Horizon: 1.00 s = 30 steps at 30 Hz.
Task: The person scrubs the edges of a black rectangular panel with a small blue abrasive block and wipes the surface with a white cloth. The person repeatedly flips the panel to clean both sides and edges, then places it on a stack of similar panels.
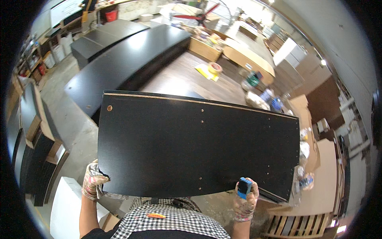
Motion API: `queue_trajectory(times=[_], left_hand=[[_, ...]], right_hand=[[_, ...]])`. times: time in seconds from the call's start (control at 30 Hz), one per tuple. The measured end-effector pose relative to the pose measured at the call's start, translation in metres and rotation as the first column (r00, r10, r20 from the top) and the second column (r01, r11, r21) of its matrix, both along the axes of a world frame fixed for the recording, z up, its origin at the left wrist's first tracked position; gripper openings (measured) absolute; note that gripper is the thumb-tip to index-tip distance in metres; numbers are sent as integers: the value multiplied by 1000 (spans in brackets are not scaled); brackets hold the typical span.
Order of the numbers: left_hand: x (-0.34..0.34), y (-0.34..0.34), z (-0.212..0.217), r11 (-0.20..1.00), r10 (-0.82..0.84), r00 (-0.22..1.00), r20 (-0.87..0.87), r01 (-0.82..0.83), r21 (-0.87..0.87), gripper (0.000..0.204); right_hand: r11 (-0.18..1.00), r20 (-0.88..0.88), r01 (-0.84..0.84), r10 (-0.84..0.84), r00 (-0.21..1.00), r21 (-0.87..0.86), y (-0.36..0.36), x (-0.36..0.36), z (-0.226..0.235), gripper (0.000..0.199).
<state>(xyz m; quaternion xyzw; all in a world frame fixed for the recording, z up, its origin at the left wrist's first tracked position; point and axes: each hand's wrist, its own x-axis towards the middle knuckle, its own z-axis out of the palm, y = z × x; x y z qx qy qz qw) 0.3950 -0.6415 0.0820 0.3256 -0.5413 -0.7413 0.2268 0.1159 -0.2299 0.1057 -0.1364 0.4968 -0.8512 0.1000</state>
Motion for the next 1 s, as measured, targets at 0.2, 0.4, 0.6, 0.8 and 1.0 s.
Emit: queue_trajectory(times=[0.2, 0.4, 0.6, 0.8, 1.0], left_hand=[[110, -48, -53, 968, 247, 966, -77, -242, 69, 71], [213, -20, -129, 799, 601, 799, -12, -601, -15, 42], [237, 13, -156, 694, 686, 711, -155, -703, -155, 17], [167, 14, -128, 531, 835, 527, -160, -847, -22, 19], [81, -18, -91, 488, 862, 484, -151, -873, -7, 20]], right_hand=[[932, -136, -351, 338, 931, -87, -116, -5, 12, 56], [762, -153, -636, 619, 771, -121, -240, -25, 9, 45], [656, -120, -747, 737, 665, -111, -356, -51, 2, 41], [543, -31, -834, 836, 548, -96, -448, -98, -11, 43], [548, 73, -836, 835, 545, -29, -508, -148, -12, 31]])
